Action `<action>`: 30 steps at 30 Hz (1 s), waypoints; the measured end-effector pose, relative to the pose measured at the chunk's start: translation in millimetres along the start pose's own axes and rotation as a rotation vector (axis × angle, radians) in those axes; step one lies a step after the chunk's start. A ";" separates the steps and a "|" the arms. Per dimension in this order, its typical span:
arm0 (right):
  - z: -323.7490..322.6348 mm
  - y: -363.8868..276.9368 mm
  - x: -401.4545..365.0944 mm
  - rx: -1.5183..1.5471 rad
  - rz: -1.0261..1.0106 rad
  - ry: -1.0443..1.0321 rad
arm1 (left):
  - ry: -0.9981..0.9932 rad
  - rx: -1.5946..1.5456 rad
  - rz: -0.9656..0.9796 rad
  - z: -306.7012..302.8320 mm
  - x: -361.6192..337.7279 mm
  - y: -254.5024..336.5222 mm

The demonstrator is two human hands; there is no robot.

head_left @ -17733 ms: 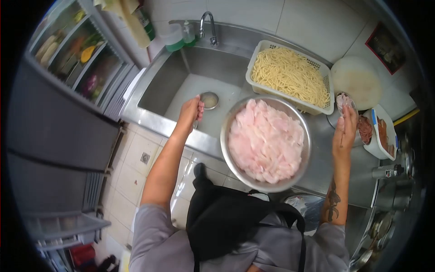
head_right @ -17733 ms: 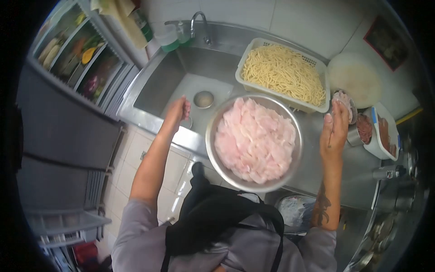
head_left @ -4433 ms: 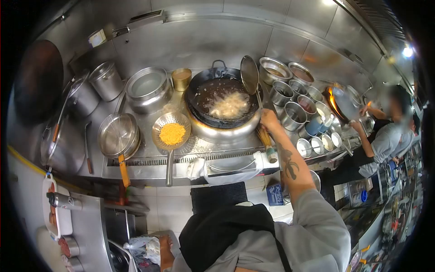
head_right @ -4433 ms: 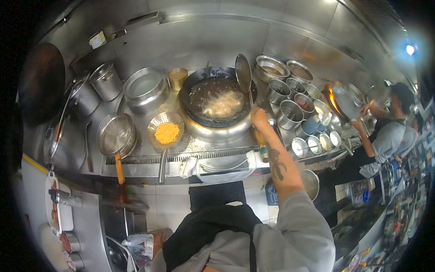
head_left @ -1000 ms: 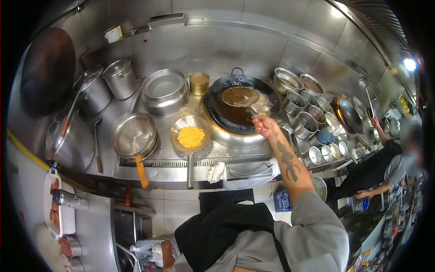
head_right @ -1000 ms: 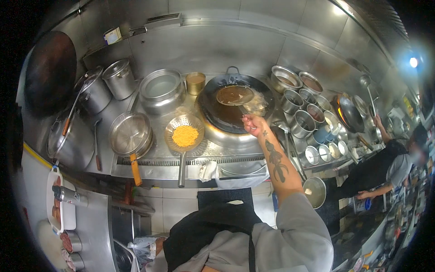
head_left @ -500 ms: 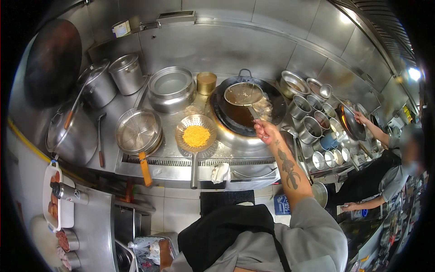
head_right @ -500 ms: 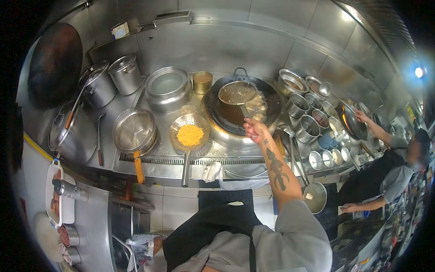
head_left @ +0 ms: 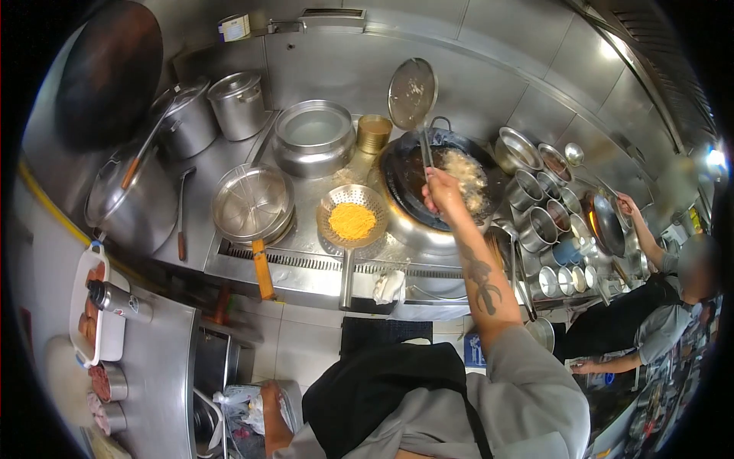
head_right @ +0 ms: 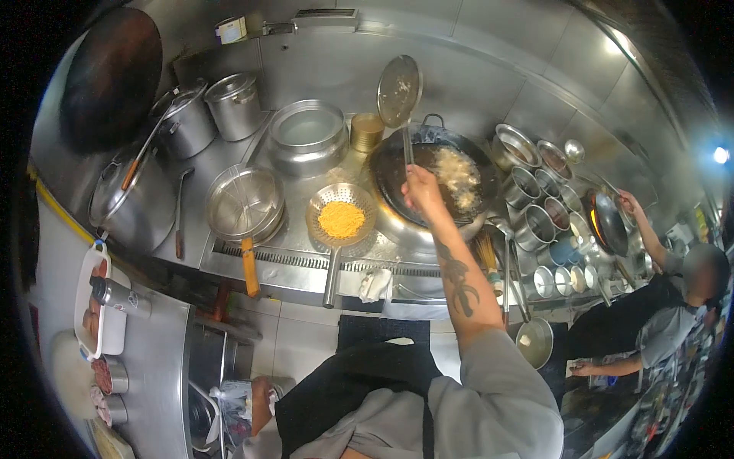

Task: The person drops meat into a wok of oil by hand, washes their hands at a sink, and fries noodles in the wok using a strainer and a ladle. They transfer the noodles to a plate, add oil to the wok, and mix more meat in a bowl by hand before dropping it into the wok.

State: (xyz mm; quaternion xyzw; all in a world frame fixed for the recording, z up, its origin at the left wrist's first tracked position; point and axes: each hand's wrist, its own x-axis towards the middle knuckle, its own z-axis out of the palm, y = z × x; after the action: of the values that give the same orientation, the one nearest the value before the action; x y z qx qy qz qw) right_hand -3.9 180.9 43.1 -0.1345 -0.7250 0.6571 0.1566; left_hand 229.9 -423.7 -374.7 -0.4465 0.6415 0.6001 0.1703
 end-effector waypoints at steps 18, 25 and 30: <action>-82.4 59.1 -5.5 -0.747 -0.579 0.237 | -0.865 -0.576 0.395 117.2 -124.5 300.9; -149.3 34.6 -77.1 -0.540 0.116 0.233 | -0.909 -0.614 0.178 156.2 -113.8 348.9; -203.1 38.1 -88.3 -0.451 0.108 0.280 | -0.794 -0.461 0.299 164.3 -99.6 351.8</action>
State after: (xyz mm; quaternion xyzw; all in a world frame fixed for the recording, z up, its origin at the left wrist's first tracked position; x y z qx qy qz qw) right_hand 158.4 334.3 18.5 -0.2940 -0.8161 0.4614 0.1865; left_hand -41.6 -277.3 -118.6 -0.1117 0.4343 0.8687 0.2104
